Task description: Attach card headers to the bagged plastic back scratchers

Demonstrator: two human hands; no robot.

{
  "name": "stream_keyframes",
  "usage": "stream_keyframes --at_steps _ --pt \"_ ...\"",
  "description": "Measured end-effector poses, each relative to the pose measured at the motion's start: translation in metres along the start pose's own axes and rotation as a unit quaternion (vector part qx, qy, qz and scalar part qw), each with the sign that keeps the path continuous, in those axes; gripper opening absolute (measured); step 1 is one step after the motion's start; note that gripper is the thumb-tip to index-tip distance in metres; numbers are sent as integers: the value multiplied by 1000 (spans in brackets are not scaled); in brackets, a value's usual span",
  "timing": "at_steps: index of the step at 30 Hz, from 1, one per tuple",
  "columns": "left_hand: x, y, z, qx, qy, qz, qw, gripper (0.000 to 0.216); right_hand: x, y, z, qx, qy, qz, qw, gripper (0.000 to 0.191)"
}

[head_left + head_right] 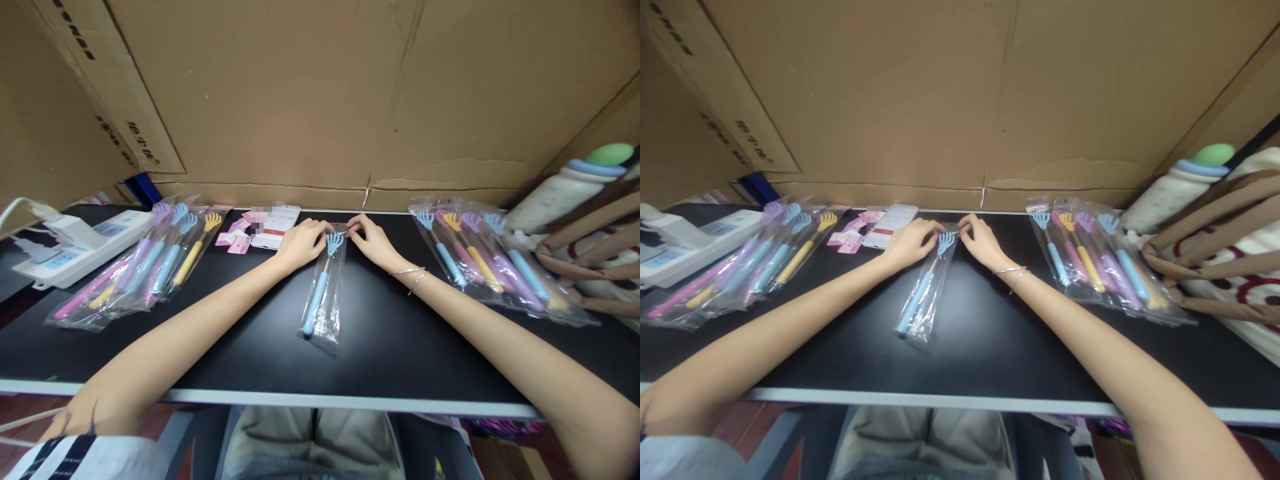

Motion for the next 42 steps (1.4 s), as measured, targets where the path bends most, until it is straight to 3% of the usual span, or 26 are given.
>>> stream_keyframes --at_steps 6,15,23,27,35,42 --pt "0 -1 1 -72 -9 26 997 21 -2 -9 -1 86 31 -53 994 15" --pt "1 -1 2 -59 -42 54 996 22 -2 -15 6 51 -9 -99 994 15" --pt "-5 -1 -8 -30 49 -82 995 21 1 -17 9 -6 -68 -93 993 21" --pt "-4 -4 -10 -52 66 -89 992 22 1 -19 10 -24 -91 -96 991 23" --pt "3 -7 2 -55 -11 14 998 24 0 -17 10 -20 -88 -104 991 20" --pt "8 -16 14 -64 -67 21 995 38 -1 -22 10 -14 -103 -123 987 20"
Point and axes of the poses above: each hand's wrist, its own x-axis towards the middle knuckle, its own z-axis out of the palm, y = z × x, the point moved 3 cm from there along x, towards the middle knuckle, and after that the axes turned 15 degrees about -y, right-handed, at the moved point
